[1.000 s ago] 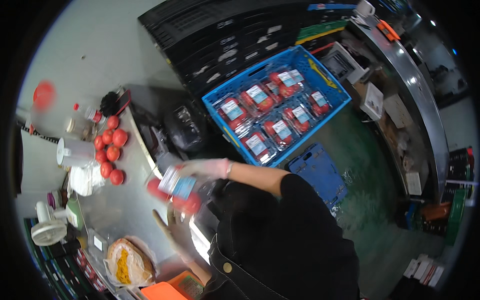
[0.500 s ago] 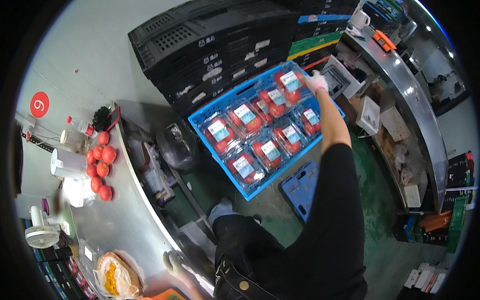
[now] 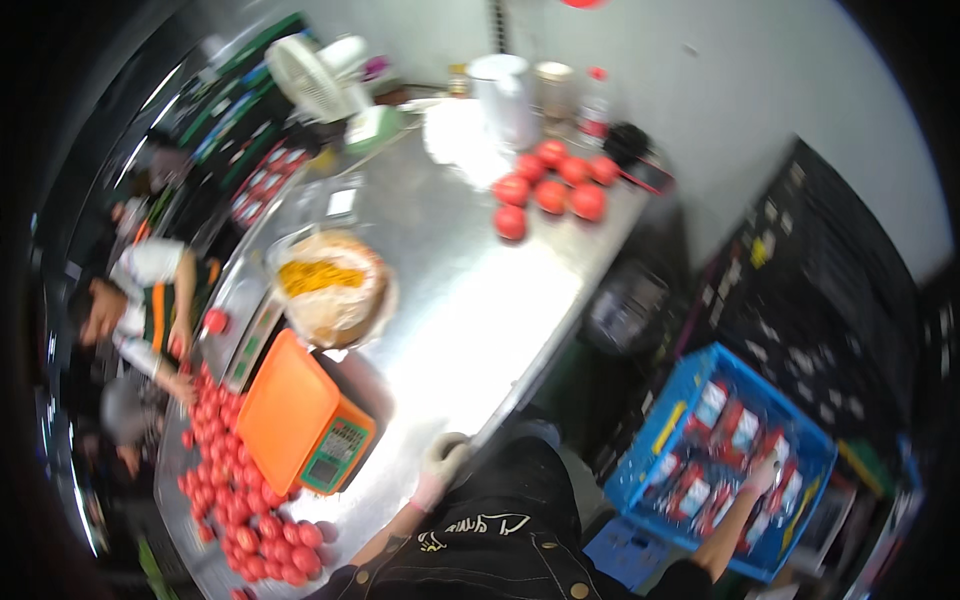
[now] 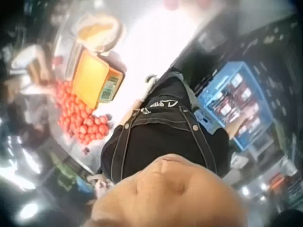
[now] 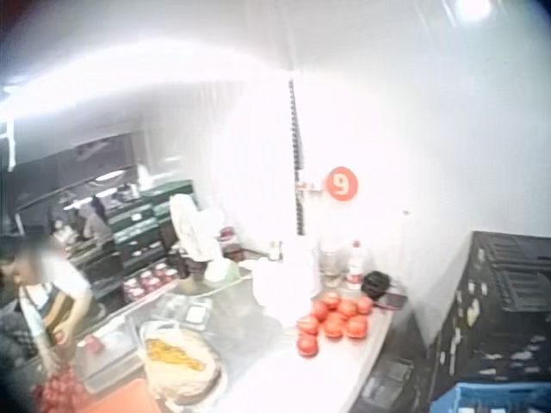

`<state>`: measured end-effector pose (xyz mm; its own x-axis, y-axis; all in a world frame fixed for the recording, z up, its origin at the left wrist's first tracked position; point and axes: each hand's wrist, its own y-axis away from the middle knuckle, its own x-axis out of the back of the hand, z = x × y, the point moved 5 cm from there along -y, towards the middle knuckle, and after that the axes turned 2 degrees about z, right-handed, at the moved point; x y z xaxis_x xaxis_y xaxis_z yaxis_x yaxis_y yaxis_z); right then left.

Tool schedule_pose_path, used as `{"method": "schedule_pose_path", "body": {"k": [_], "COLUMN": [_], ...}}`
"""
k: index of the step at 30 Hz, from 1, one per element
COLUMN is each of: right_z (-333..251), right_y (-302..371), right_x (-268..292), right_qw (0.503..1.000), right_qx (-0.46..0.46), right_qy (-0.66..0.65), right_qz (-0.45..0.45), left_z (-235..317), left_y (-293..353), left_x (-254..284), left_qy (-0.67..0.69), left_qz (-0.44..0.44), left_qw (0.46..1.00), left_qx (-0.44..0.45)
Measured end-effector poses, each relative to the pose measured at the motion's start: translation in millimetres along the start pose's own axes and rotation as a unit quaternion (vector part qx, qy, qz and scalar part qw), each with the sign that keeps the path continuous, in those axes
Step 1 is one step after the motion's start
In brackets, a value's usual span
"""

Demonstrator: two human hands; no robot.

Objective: The person picks tomatoes from a large pile on a metal table, places them into a clear plastic container, and then puts the filled container into a blue crate. This process is repeated multiple times throughout the video.

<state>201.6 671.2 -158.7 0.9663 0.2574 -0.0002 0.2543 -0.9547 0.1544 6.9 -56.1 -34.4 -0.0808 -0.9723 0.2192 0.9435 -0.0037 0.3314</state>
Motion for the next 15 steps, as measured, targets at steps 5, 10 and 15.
{"method": "schedule_pose_path", "body": {"k": [5, 10, 15], "right_z": [-173, -169, -122], "right_y": [245, 497, 685], "right_x": [-380, -686, -893], "right_qw": [0.926, 0.717, 0.443], "right_qx": [0.162, 0.160, 0.677], "right_qy": [0.004, -0.007, 0.021], "right_qz": [-0.342, -0.678, -0.587], "left_z": [-5, -24, -25], "left_y": [-18, -15, 48], "left_x": [3, 32, 74], "left_qy": [0.054, 0.092, -0.037], "left_qz": [-0.019, 0.104, 0.351], "left_qw": [0.998, 0.986, 0.927], "left_qx": [0.037, 0.096, 0.127]}}
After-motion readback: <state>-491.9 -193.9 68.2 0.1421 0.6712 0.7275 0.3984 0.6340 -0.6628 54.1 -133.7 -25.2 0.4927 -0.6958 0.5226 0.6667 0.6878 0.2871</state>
